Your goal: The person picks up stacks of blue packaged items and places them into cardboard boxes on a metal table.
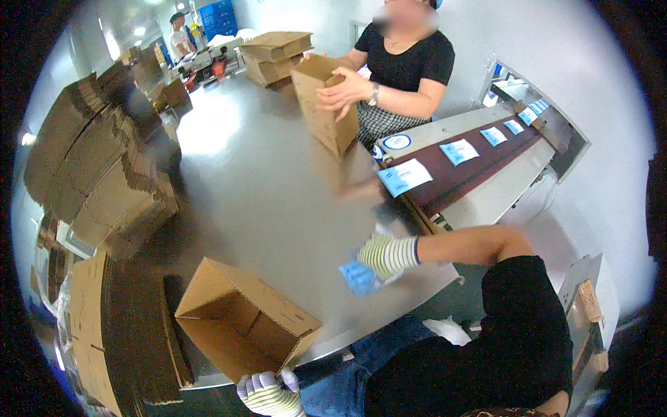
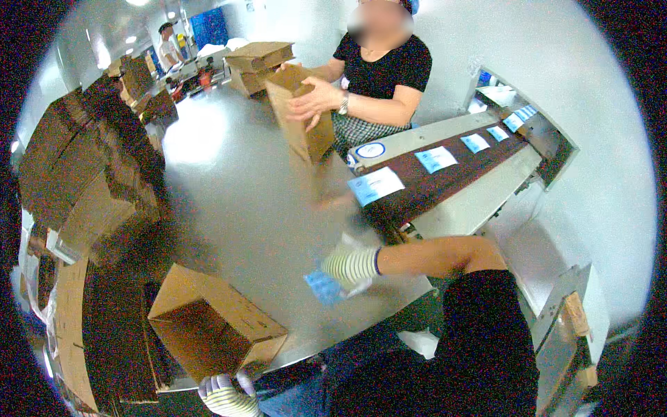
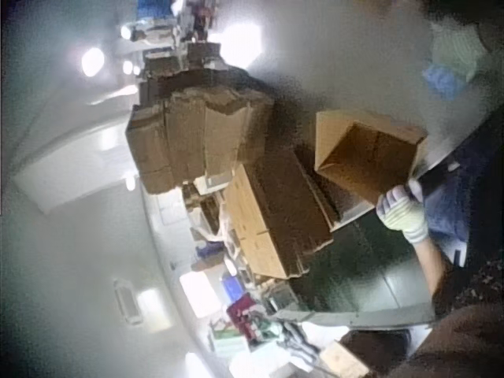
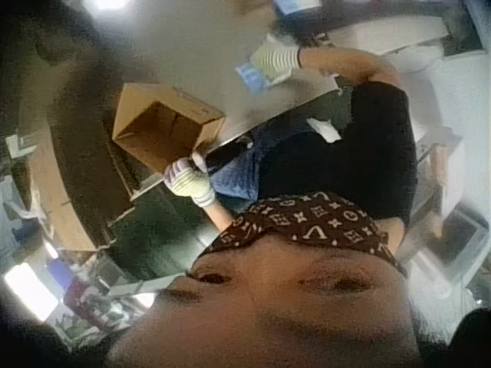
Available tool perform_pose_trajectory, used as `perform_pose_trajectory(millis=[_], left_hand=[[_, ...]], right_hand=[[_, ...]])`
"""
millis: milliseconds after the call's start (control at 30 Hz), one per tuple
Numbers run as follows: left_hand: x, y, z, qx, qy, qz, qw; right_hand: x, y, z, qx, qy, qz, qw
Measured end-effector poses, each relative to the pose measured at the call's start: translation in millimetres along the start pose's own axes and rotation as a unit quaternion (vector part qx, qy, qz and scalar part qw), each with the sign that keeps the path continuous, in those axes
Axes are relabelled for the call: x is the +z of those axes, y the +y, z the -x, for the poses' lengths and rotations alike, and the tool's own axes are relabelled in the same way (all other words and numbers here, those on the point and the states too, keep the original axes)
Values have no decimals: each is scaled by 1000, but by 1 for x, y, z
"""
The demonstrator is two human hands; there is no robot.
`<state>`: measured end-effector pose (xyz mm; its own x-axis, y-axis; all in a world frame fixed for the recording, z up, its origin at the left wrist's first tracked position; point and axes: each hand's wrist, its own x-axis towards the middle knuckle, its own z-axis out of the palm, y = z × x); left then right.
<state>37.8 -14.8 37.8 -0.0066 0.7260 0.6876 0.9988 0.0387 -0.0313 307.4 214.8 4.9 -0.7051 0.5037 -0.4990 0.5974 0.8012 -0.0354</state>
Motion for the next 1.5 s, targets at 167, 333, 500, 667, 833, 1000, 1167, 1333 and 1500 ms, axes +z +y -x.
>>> perform_pose_trajectory(millis=[167,333,500,667,833,1000,1167,1333,1500], left_hand=[[-8,0,1,-7,4,11,1000],[-8,-1,5,-22,1,14,1000],[-12,0,10,-8,-32,12,999],[6,13,33,26,-23,-27,999],[2,39,38,62,-93,-60,992],[-3,46,34,64,-95,-66,991],[1,54,28,89,-132,-72,985],[-4,44,45,76,-132,-61,986],[3,43,43,37,-106,-45,993]], right_hand=[[53,-21,-20,3,187,-238,953],[95,-57,-53,-266,380,-464,755],[89,-67,-74,-178,231,-629,721],[-18,-69,-39,-233,298,-765,522],[-99,-94,-23,-453,482,-222,716],[-103,-162,-42,-289,380,100,873],[-27,-154,-71,-337,247,142,897],[-84,-168,-44,-373,247,-2,894],[-92,-127,-24,-286,536,-203,767]])
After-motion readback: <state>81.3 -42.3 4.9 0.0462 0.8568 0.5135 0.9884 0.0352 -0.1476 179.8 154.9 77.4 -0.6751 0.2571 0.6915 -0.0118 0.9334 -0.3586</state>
